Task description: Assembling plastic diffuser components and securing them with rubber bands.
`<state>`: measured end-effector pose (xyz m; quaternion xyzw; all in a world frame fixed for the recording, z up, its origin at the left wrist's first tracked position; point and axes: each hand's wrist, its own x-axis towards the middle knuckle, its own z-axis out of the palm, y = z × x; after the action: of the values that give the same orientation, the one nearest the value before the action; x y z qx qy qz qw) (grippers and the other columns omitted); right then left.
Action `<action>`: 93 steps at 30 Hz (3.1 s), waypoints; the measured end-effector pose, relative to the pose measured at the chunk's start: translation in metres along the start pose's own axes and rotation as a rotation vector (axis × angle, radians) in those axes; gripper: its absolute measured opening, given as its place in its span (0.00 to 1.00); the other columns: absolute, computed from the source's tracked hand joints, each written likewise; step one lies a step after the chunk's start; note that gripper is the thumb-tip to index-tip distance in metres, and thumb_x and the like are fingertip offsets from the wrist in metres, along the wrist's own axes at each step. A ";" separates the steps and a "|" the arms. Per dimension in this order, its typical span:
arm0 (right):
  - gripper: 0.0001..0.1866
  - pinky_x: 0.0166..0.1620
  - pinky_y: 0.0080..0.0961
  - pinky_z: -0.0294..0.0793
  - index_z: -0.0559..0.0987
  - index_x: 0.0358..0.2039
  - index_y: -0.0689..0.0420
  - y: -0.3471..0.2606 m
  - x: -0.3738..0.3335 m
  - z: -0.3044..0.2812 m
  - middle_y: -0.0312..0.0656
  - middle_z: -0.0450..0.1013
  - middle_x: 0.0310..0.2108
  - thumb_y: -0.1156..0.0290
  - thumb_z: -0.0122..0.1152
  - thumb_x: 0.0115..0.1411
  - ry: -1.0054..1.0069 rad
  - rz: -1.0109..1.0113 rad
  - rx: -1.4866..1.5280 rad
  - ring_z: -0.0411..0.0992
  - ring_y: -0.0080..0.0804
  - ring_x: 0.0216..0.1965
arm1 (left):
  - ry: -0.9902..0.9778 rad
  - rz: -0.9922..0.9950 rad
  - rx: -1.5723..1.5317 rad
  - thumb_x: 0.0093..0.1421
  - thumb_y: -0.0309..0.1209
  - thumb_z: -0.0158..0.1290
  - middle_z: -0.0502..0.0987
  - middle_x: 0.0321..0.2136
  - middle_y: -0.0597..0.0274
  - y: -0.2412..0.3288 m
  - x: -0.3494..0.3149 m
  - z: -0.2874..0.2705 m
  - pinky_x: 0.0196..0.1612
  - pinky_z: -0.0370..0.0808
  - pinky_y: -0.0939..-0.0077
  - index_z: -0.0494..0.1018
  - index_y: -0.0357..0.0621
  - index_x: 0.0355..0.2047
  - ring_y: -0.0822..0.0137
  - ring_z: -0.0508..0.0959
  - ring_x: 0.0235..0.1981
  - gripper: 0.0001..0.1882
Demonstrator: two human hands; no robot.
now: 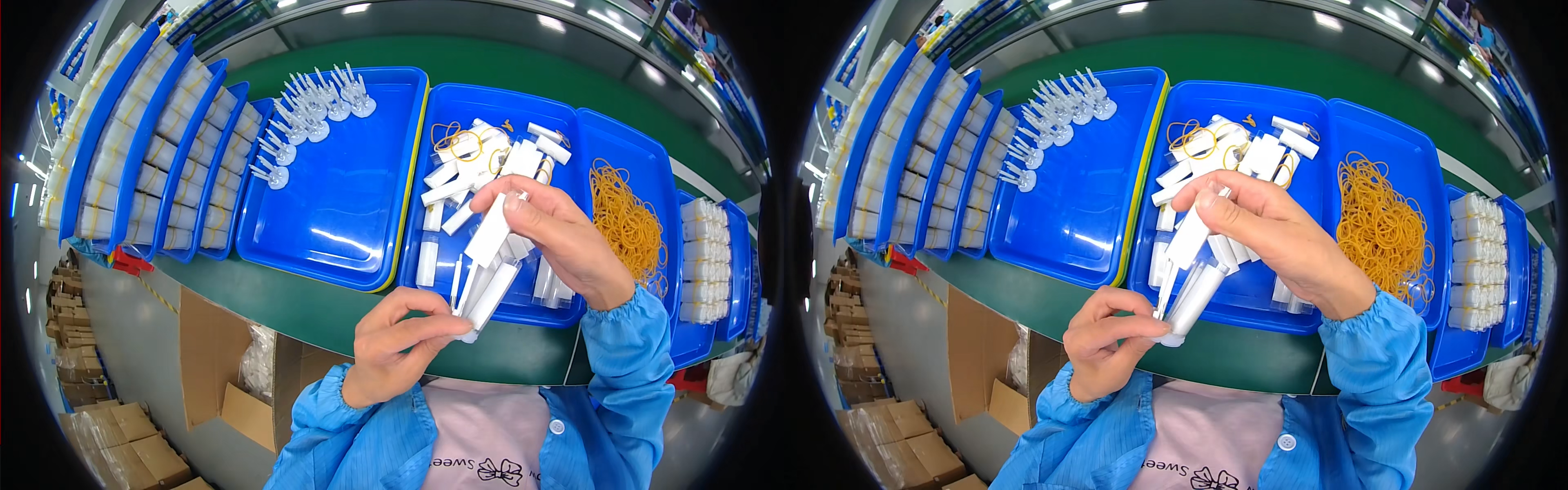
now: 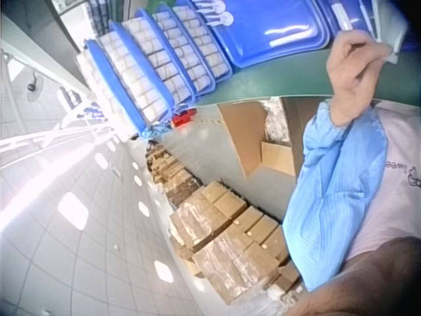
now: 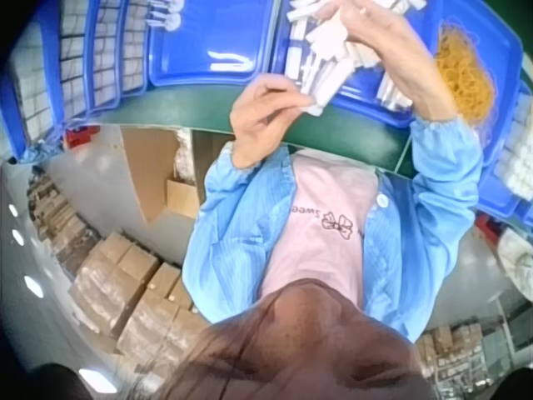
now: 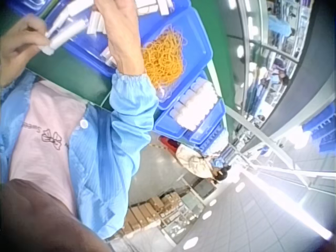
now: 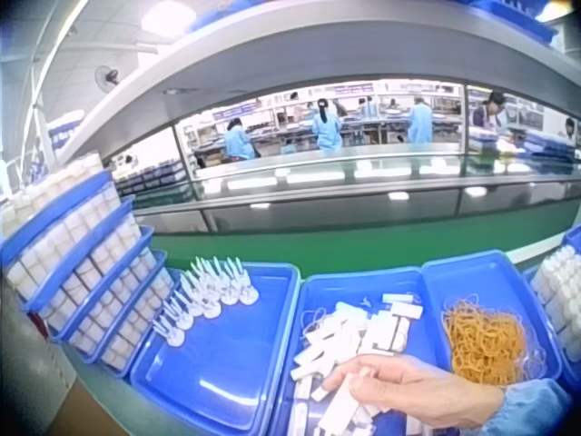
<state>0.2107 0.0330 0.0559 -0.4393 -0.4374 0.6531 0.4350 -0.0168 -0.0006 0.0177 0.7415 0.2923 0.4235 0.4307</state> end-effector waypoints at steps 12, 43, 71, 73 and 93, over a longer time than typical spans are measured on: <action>0.14 0.46 0.18 0.67 0.74 0.42 0.61 0.009 -0.009 0.004 0.33 0.70 0.34 0.71 0.63 0.57 0.026 -0.169 -0.132 0.67 0.18 0.39 | 0.004 0.133 0.174 0.42 0.17 0.62 0.75 0.32 0.62 0.003 0.001 -0.001 0.33 0.74 0.75 0.81 0.43 0.37 0.65 0.76 0.31 0.18; 0.18 0.25 0.40 0.69 0.69 0.35 0.59 0.072 0.031 0.041 0.45 0.73 0.17 0.66 0.66 0.49 -0.027 -0.319 -0.980 0.73 0.45 0.20 | 0.497 -0.162 -0.111 0.56 0.23 0.59 0.71 0.38 0.59 -0.024 -0.016 -0.033 0.45 0.69 0.78 0.76 0.34 0.38 0.71 0.72 0.39 0.09; 0.13 0.37 0.15 0.66 0.72 0.45 0.59 0.028 0.024 0.009 0.31 0.72 0.29 0.69 0.56 0.60 0.107 -0.129 0.043 0.68 0.14 0.33 | 0.061 0.081 0.265 0.44 0.16 0.61 0.76 0.30 0.59 0.000 0.004 -0.008 0.32 0.71 0.78 0.82 0.43 0.33 0.68 0.75 0.29 0.15; 0.13 0.37 0.15 0.66 0.72 0.44 0.59 0.027 0.023 0.008 0.32 0.72 0.30 0.70 0.57 0.60 0.108 -0.135 0.037 0.68 0.14 0.34 | 0.044 0.080 0.278 0.44 0.16 0.61 0.76 0.30 0.59 0.000 0.004 -0.009 0.32 0.72 0.78 0.82 0.43 0.33 0.68 0.75 0.29 0.15; 0.13 0.41 0.28 0.69 0.74 0.40 0.60 0.028 -0.017 0.032 0.40 0.72 0.31 0.72 0.61 0.54 -0.091 -0.430 -0.688 0.70 0.30 0.37 | 0.016 -0.634 -0.929 0.47 0.18 0.62 0.60 0.57 0.52 0.001 -0.007 0.010 0.54 0.71 0.66 0.49 0.38 0.64 0.58 0.70 0.56 0.47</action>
<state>0.1795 0.0042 0.0396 -0.4285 -0.7311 0.3815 0.3694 -0.0112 -0.0112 0.0132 0.3467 0.2868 0.3630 0.8160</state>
